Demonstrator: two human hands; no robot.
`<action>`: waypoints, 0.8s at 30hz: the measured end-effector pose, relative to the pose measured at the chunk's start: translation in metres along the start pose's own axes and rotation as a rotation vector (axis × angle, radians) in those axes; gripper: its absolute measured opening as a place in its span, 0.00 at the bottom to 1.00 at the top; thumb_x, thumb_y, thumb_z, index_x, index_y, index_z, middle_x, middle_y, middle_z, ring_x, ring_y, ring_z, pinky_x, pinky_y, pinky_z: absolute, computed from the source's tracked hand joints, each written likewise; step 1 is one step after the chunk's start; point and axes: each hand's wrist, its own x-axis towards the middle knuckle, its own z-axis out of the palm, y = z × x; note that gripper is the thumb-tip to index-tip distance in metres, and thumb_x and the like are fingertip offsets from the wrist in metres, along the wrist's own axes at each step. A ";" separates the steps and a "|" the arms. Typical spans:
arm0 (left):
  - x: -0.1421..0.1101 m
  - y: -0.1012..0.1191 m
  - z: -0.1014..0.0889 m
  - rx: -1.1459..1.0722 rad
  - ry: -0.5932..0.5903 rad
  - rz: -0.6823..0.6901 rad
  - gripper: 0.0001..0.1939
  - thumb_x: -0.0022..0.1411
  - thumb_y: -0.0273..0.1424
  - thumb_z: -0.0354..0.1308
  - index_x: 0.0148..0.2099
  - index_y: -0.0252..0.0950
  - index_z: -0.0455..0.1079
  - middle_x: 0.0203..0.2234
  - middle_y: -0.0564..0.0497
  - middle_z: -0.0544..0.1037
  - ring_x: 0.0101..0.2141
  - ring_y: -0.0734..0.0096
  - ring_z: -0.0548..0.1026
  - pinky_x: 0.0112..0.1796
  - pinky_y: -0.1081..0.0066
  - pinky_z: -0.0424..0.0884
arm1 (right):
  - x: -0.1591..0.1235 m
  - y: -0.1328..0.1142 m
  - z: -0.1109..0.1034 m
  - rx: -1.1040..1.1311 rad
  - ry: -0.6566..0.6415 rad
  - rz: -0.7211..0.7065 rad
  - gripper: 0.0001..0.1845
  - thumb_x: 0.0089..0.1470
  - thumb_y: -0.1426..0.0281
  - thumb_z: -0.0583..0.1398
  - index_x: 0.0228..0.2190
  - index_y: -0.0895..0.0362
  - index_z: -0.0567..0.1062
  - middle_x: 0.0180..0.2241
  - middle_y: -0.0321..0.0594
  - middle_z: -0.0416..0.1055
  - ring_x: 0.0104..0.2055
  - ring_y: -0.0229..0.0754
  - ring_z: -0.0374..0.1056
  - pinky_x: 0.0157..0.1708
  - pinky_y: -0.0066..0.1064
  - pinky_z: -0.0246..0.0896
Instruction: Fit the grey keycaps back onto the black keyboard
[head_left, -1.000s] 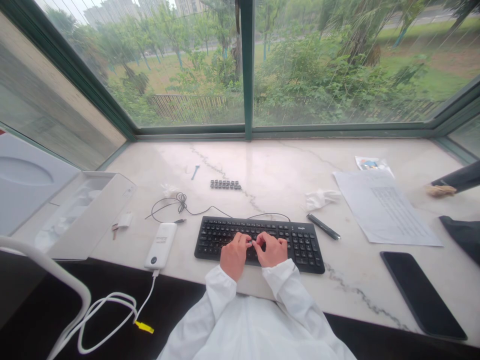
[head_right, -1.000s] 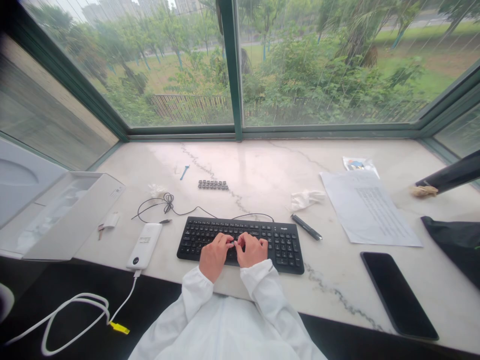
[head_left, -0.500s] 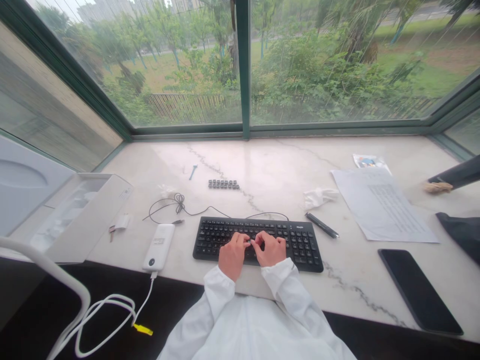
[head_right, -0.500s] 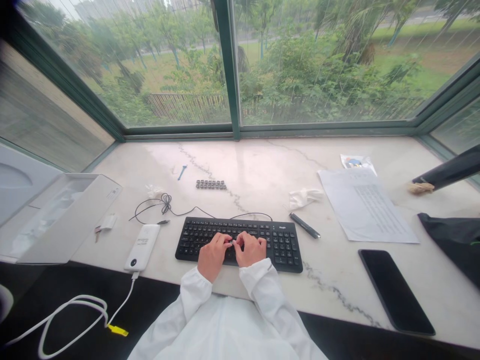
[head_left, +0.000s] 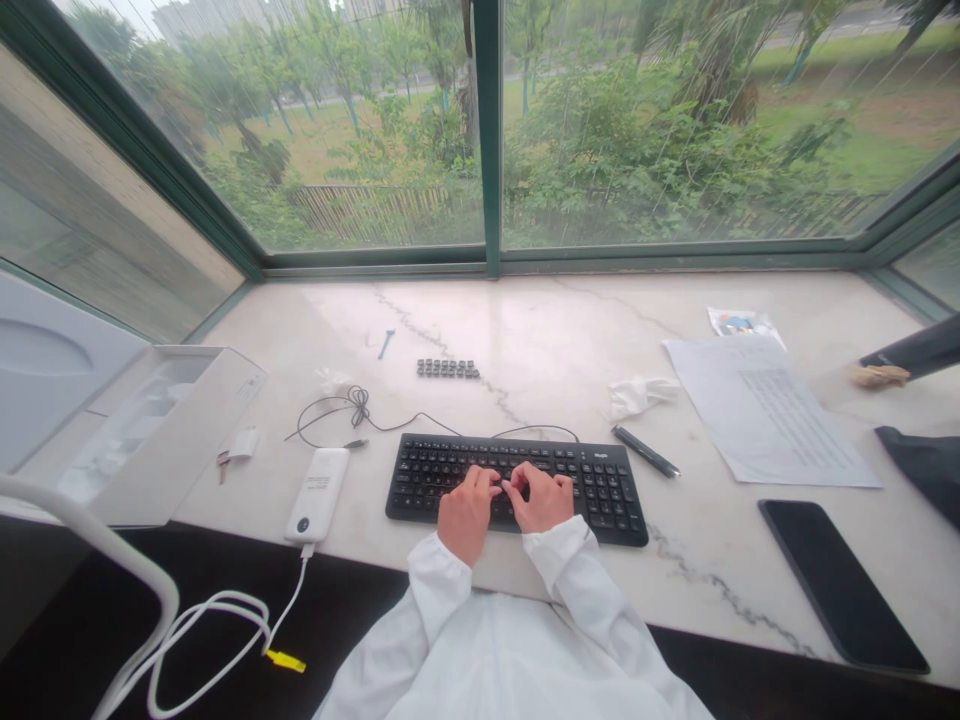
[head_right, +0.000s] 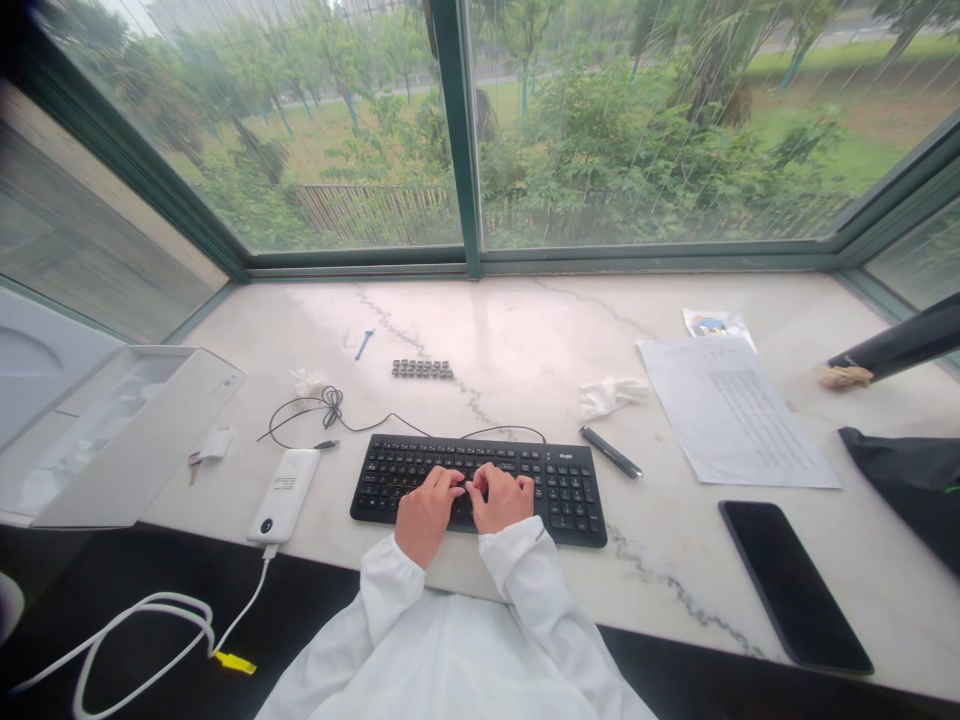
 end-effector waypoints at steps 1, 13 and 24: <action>0.000 0.000 -0.001 -0.004 -0.004 0.001 0.11 0.65 0.36 0.47 0.46 0.44 0.67 0.40 0.53 0.72 0.32 0.77 0.75 0.25 0.77 0.61 | 0.000 0.000 0.000 -0.003 -0.004 0.004 0.05 0.50 0.68 0.55 0.24 0.55 0.67 0.21 0.27 0.69 0.26 0.31 0.64 0.34 0.31 0.37; 0.006 -0.001 -0.015 -0.085 -0.034 0.018 0.10 0.63 0.35 0.51 0.40 0.45 0.74 0.35 0.54 0.76 0.33 0.75 0.74 0.29 0.77 0.61 | 0.010 -0.007 -0.010 -0.060 -0.136 0.057 0.04 0.47 0.69 0.59 0.24 0.53 0.67 0.19 0.25 0.68 0.24 0.31 0.62 0.34 0.31 0.37; 0.012 0.006 -0.018 -0.035 -0.069 0.021 0.14 0.63 0.33 0.48 0.32 0.42 0.74 0.29 0.54 0.74 0.28 0.76 0.72 0.25 0.76 0.57 | 0.026 -0.006 -0.013 -0.040 -0.275 0.098 0.11 0.45 0.69 0.62 0.21 0.55 0.64 0.16 0.24 0.64 0.22 0.32 0.58 0.33 0.31 0.36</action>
